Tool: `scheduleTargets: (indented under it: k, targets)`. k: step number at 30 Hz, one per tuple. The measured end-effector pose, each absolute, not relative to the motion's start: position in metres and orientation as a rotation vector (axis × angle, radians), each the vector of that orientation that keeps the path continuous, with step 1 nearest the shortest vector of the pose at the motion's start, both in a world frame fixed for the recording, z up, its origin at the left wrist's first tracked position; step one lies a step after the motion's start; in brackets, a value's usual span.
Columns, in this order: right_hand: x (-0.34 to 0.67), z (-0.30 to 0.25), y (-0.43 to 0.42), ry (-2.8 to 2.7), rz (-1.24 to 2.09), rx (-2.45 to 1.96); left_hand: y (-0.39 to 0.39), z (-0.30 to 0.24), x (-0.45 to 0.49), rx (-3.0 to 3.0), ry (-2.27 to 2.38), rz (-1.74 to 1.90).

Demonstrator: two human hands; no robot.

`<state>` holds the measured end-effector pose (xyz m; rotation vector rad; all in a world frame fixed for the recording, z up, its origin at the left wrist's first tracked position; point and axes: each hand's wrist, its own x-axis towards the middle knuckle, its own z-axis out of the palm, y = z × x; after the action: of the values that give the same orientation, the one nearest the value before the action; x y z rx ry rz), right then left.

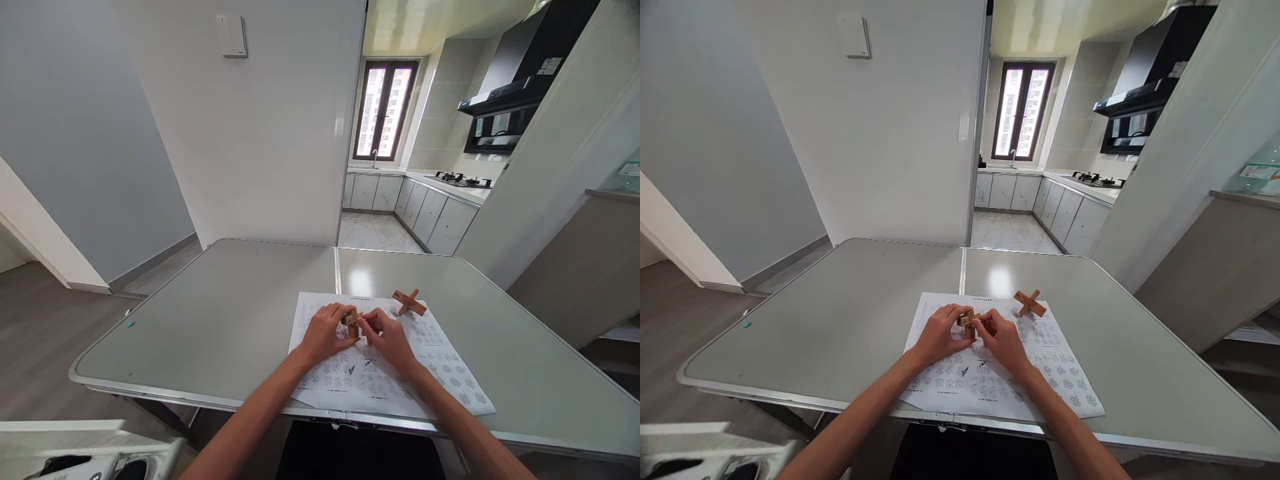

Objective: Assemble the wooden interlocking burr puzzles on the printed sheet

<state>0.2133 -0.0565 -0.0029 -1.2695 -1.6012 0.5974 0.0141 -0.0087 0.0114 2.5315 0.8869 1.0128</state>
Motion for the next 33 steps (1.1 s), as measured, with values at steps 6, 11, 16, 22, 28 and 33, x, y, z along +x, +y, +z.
scheduleTargets:
  k: [6,11,16,22,28,33]
  targets:
    - [0.210,0.002,-0.059,-1.625,0.609,-1.237,-0.010,0.010,0.015,2.503,0.919,0.966]
    - [0.211,0.002,-0.059,-1.619,0.647,-1.230,-0.011,0.012,0.015,2.438,0.899,0.966]
    - [0.213,-0.002,-0.056,-1.543,0.673,-1.242,-0.010,0.012,0.014,2.379,0.895,0.971]
    - [0.216,-0.007,-0.052,-1.604,0.631,-1.285,-0.010,0.012,0.014,2.367,0.876,1.010]
    - [0.215,-0.007,-0.053,-1.674,0.666,-1.253,-0.012,0.016,0.013,2.345,0.856,1.016]
    - [0.217,-0.009,-0.051,-1.696,0.646,-1.235,-0.013,0.018,0.013,2.335,0.809,1.014]
